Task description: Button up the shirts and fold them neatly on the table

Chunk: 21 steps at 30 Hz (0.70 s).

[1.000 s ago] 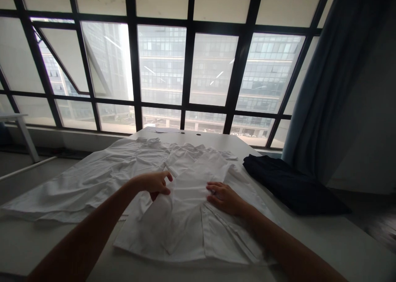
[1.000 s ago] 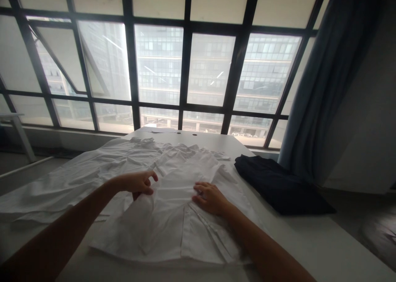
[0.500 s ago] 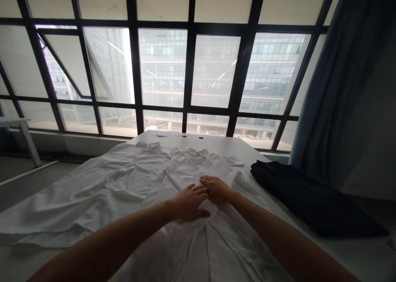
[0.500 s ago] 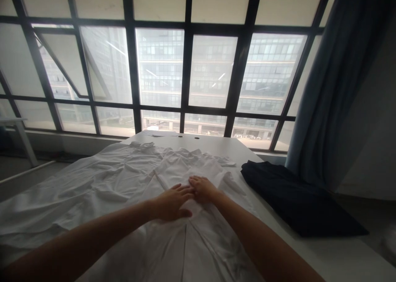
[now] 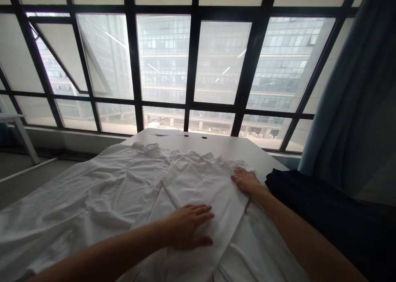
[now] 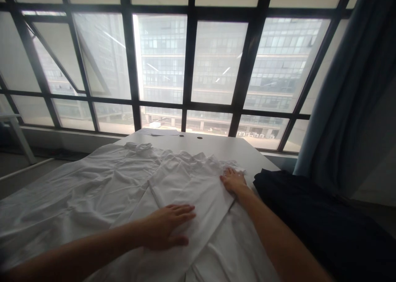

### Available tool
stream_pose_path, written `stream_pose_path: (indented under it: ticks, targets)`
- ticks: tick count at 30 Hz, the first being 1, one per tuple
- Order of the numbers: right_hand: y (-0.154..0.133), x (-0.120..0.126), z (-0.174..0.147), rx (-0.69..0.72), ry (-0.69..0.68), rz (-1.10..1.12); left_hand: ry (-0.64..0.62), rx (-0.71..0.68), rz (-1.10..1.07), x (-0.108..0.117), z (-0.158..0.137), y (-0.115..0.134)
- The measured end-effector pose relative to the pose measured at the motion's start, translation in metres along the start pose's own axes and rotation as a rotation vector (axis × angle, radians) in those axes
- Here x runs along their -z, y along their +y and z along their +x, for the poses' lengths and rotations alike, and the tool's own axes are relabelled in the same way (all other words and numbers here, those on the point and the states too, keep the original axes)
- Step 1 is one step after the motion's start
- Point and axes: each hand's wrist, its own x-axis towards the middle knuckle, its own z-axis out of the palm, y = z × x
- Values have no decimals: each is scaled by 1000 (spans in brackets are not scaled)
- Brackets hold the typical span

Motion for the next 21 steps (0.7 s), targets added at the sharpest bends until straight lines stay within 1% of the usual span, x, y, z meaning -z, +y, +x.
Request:
stream_pose_path:
  ticks: [2,3,6,8,10,12,15,17,21]
  targets:
    - [-21,2,8,3,92,1,58,120,57,9,20,-33]
    - [-31,3,13,13,105,26,67,193,99,13,31,-53]
    - [-56,3,32,122,40,94,47,451,192,24,64,-116]
    - [-61,1,47,161,7,118,51,572,243,28,80,-154]
    - [-56,-3,60,130,-3,150,37,671,248,28,91,-184]
    - [-46,-7,70,69,-19,190,25,739,235,26,97,-206]
    - [-31,-12,77,13,-52,235,41,779,206,24,103,-228]
    - [-26,-15,79,10,-58,247,54,804,173,25,108,-239]
    - [-25,-18,79,16,-27,258,100,905,113,29,119,-253]
